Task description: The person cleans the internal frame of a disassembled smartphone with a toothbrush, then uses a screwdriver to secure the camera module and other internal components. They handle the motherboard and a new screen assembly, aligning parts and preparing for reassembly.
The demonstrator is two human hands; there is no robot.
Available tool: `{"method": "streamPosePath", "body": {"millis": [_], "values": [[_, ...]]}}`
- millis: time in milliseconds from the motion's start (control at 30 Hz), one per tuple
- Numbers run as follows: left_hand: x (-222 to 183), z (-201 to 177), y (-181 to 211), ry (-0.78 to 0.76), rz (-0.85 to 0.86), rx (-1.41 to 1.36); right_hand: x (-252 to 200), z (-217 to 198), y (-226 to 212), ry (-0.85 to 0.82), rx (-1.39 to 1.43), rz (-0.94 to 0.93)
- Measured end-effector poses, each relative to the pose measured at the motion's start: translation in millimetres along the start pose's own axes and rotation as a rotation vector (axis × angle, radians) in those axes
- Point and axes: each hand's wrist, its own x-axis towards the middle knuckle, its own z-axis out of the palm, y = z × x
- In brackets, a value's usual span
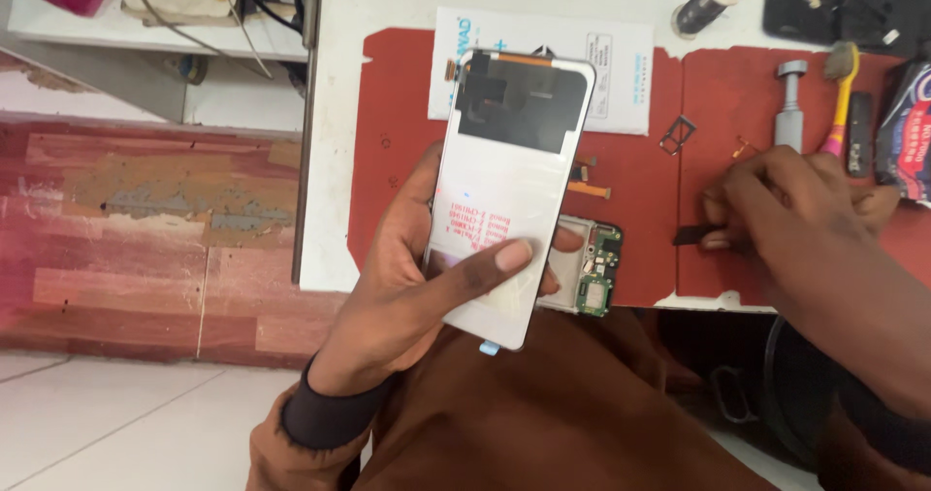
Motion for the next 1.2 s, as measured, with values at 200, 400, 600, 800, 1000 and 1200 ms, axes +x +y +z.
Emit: {"method": "streamPosePath", "body": {"millis": [200, 400, 600, 800, 1000, 1200], "values": [[4.6, 2.7, 3.1, 0.083, 0.068, 0.061, -8.0, -13.2, -18.3, 0.209, 0.563, -0.033], [9.6, 15.7, 4.1, 0.111, 0.112, 0.059, -19.1, 8.0, -63.3, 0.36, 1.534, 0.07], [11.3, 19.3, 0.2, 0.105, 0.157, 0.087, -3.9, 21.1, -90.5, 0.477, 1.741, -0.025], [12.1, 20.1, -6.1, 0.139, 0.21, 0.088, 8.5, 12.6, -108.9, 0.459, 1.876, 0.108], [15.1, 22.0, -10.9, 0.167, 0.218, 0.042, 4.9, 22.1, -110.2, 0.47, 1.83, 0.074], [16.1, 25.4, -10.8, 0.168, 0.236, 0.056, 4.7, 23.9, -113.5, 0.498, 1.824, 0.068]]}}
